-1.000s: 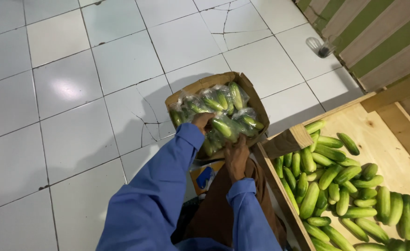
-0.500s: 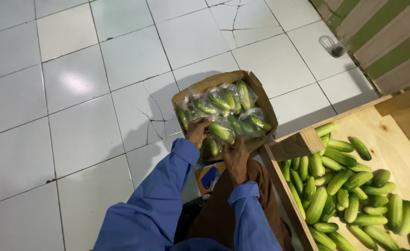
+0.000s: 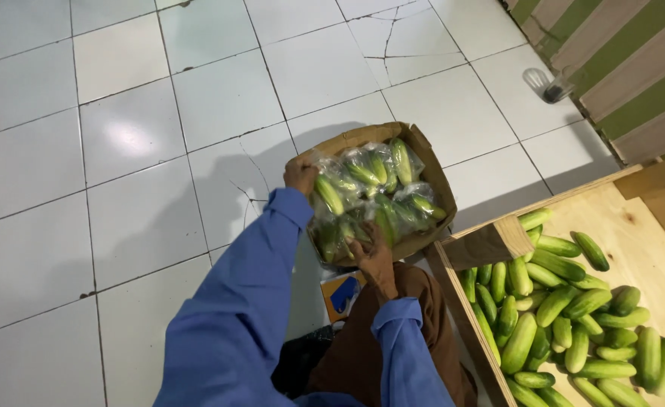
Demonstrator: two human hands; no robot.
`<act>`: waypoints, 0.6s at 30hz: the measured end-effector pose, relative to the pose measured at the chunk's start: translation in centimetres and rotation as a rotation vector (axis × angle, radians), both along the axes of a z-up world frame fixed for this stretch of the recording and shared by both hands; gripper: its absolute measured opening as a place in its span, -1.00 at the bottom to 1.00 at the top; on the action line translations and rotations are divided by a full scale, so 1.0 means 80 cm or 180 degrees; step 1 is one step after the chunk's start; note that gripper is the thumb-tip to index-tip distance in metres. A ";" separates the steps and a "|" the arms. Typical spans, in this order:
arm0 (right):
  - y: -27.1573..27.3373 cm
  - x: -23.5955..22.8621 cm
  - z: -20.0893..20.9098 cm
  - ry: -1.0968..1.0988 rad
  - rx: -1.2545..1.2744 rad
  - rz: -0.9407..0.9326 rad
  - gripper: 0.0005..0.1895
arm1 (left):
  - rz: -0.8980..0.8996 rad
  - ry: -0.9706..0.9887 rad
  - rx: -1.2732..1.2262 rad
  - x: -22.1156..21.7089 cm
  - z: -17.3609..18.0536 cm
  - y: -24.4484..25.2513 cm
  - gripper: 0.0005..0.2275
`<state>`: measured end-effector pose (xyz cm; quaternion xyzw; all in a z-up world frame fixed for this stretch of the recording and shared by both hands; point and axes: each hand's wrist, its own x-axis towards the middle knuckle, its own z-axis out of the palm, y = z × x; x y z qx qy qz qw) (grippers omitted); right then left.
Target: Picking cucumbers from a crate, placing them in individual plastic bags, tying the bags, and placing them into a cardboard box.
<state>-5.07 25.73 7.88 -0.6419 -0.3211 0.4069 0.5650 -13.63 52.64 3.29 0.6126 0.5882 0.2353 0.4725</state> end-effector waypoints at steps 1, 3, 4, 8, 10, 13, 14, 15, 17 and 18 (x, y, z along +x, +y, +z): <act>0.000 0.002 -0.004 0.0002 0.0001 -0.0003 -0.28 | -0.0003 0.0002 0.0001 0.007 -0.034 0.030 -0.83; 0.002 0.004 -0.012 0.0190 -0.0173 -0.0189 -0.19 | -0.0025 0.0483 0.0304 0.018 -0.103 0.089 -0.90; 0.001 0.003 -0.011 0.0203 -0.0184 -0.0191 -0.19 | -0.0029 0.0496 0.0294 0.019 -0.107 0.093 -0.90; 0.003 0.002 0.003 0.0242 -0.0162 -0.0203 -0.32 | -0.0378 0.1471 0.0498 0.027 -0.076 0.070 -0.80; 0.001 0.002 0.022 0.0324 -0.0153 -0.0206 -0.40 | -0.0578 0.1907 0.0705 0.031 -0.047 0.049 -0.72; 0.000 0.002 0.048 0.0282 -0.0414 -0.0153 -0.47 | -0.0667 0.2589 0.1101 0.038 -0.027 0.041 -0.74; 0.000 0.001 0.048 0.0329 -0.0412 -0.0166 -0.48 | -0.0656 0.2419 0.1066 0.039 -0.027 0.039 -0.76; 0.000 0.001 0.047 0.0375 -0.0410 -0.0179 -0.49 | -0.0645 0.2250 0.1031 0.041 -0.027 0.037 -0.78; 0.000 0.001 0.045 0.0382 -0.0400 -0.0217 -0.51 | -0.0595 0.2229 0.0877 0.035 -0.037 0.049 -0.82; 0.002 0.000 0.045 0.0374 -0.0378 -0.0250 -0.53 | -0.0533 0.2195 0.0735 0.032 -0.041 0.056 -0.84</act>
